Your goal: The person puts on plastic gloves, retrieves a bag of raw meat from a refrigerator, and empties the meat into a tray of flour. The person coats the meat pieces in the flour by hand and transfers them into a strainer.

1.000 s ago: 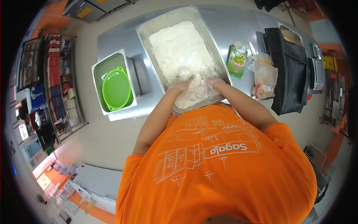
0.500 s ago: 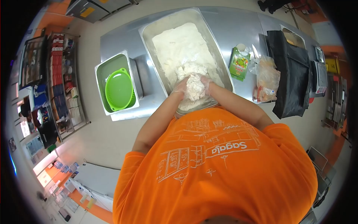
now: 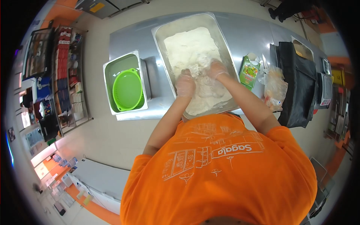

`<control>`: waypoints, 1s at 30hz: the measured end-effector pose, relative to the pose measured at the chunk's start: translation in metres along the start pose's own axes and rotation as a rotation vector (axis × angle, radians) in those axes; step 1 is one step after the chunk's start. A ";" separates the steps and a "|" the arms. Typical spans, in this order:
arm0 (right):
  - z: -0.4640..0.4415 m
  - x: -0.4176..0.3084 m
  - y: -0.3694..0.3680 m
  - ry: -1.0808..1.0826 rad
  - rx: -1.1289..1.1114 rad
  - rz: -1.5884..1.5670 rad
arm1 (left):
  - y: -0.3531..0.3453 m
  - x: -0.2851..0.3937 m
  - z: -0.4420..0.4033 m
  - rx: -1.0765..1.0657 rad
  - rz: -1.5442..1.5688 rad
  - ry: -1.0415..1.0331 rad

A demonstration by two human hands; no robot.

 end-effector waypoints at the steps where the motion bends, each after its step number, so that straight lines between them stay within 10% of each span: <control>1: 0.000 -0.009 0.009 0.142 0.021 -0.031 | 0.006 0.004 0.001 -0.059 -0.081 0.007; 5: -0.054 -0.013 0.035 0.190 -0.186 -0.331 | 0.003 -0.006 0.012 -0.041 -0.156 -0.224; 8: -0.144 -0.002 0.010 -0.017 -0.008 0.003 | 0.003 -0.009 0.020 -0.215 -0.055 -0.235; 11: -0.248 -0.003 -0.094 0.549 0.082 0.053 | 0.013 -0.005 0.016 -0.355 0.004 -0.230; 18: -0.117 -0.123 -0.031 0.540 -0.538 0.115 | 0.087 0.007 -0.006 -0.024 0.553 -0.036; 23: -0.097 -0.076 -0.108 0.735 -0.661 0.383 | 0.085 -0.016 -0.023 0.077 0.437 -0.026; 30: 0.056 -0.001 -0.028 0.644 -0.578 0.131 | 0.057 -0.010 -0.019 -0.052 0.362 0.135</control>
Point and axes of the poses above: each hand's wrist, its own z-axis away from the middle knuckle, its own y-axis out of the back of the hand, x = y × z, the point moved 3 cm from there along -z, towards the middle knuckle, and after that the axes turned 12 degrees about z, right-handed, at the moved point
